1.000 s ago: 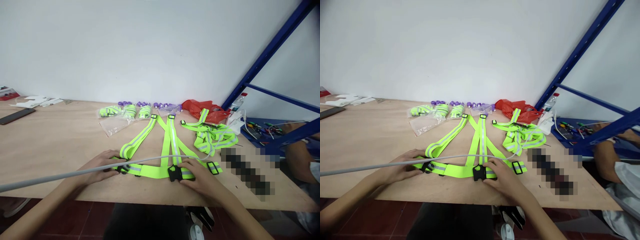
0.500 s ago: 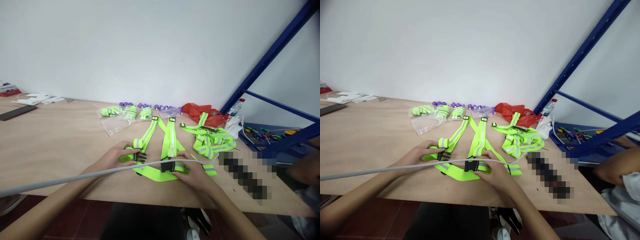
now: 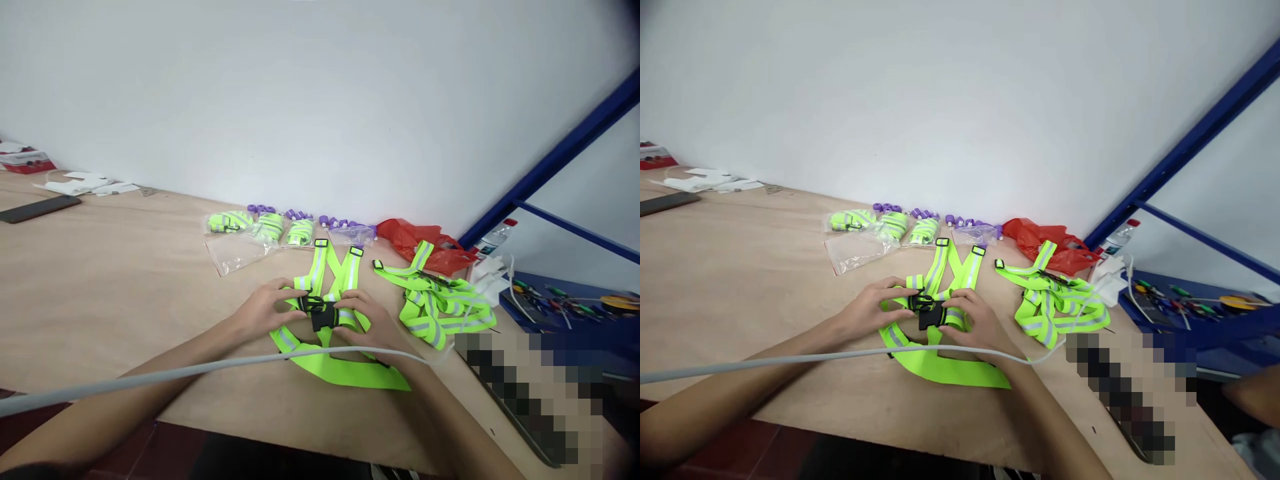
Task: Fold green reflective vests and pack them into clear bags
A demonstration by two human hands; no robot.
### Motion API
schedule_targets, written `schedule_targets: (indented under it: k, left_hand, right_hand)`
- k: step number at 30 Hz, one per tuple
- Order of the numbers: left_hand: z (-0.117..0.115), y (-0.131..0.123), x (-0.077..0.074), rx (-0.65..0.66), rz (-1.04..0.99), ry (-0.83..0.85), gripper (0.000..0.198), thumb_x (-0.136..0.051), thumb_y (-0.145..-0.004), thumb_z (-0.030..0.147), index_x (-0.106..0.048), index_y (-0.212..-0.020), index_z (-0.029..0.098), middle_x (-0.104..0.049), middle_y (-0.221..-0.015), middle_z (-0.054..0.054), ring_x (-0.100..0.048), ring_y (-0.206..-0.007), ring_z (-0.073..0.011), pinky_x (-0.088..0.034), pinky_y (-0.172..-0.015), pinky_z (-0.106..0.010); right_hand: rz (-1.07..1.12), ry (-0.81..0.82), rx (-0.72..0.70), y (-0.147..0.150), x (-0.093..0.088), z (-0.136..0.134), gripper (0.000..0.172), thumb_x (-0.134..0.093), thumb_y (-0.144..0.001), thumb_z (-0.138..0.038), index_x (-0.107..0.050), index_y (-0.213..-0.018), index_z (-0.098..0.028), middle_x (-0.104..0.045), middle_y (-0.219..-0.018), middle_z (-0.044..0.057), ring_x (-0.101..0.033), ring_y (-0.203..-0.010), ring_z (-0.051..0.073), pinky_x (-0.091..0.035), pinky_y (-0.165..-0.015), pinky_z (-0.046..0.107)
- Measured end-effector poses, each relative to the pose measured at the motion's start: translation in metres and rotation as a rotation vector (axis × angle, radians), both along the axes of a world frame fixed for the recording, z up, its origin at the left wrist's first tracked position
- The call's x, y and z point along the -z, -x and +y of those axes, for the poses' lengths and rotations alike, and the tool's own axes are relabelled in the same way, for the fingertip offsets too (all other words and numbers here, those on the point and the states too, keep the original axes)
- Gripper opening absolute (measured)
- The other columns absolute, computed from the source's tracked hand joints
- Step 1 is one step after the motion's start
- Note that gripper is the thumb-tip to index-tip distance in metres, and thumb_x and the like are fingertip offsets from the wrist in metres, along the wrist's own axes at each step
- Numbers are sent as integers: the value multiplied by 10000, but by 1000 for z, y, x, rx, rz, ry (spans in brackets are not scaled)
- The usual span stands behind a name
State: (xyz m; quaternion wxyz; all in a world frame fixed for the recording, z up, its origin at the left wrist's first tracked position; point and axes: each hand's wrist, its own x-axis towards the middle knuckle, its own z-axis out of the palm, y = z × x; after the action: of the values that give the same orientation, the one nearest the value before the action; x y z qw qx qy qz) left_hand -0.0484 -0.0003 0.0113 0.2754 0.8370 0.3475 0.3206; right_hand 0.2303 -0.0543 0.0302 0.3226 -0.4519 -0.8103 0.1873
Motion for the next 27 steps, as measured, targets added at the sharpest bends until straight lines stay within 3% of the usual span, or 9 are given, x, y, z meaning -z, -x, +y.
schedule_targets:
  k: [4,6,9,16,20,27]
  left_hand:
    - [8,10,2,-12,-70,55,406,-710,-901,436,-716,-1258,246,-649,-1210,-96,-697,-988,-224,-606,-854,-368]
    - [9,12,2,-16,-75,42,402,-735,-884,421,-725,-1245,244,-658,-1204,-99,-687,-1032,-237,-595,-898,-383]
    - [7,9,2,-8,-76,16,396,-739,-885,408,-722,-1250,255,-666,-1212,-100,-669,-1095,-253,-576,-955,-411]
    - [2,3,6,16,-96,7,398,-719,-908,400,-708,-1282,267,-692,-1203,-105,-689,-1073,-258,-595,-908,-400]
    - [-5,2,4,31,-97,22,414,-711,-917,388,-688,-1317,282,-671,-1272,-110,-682,-1120,-269,-588,-939,-394]
    - [-13,7,0,143,-46,-60,467,-660,-956,329,-592,-1418,329,-601,-1357,-109,-621,-1237,-270,-552,-1018,-406]
  right_hand:
    - [35,-39,16,-11,2,19,250,-732,-850,-327,-681,-1083,-252,-649,-1159,87,-644,-1121,266,-534,-967,414]
    - [53,-35,36,-15,9,22,255,-727,-855,-347,-678,-1088,-255,-650,-1158,88,-647,-1113,269,-535,-963,419]
    - [82,-9,63,-17,16,19,271,-728,-857,-372,-676,-1095,-255,-645,-1184,91,-645,-1132,275,-531,-983,420]
    - [152,120,122,-5,18,8,348,-769,-825,-455,-687,-1102,-261,-658,-1205,91,-652,-1139,289,-548,-964,411]
    - [188,107,64,1,19,6,345,-741,-858,-454,-703,-1142,-262,-672,-1151,91,-678,-1072,269,-566,-924,386]
    - [203,69,101,2,20,4,370,-745,-861,-443,-723,-1188,-271,-638,-1168,93,-669,-1067,251,-578,-928,375]
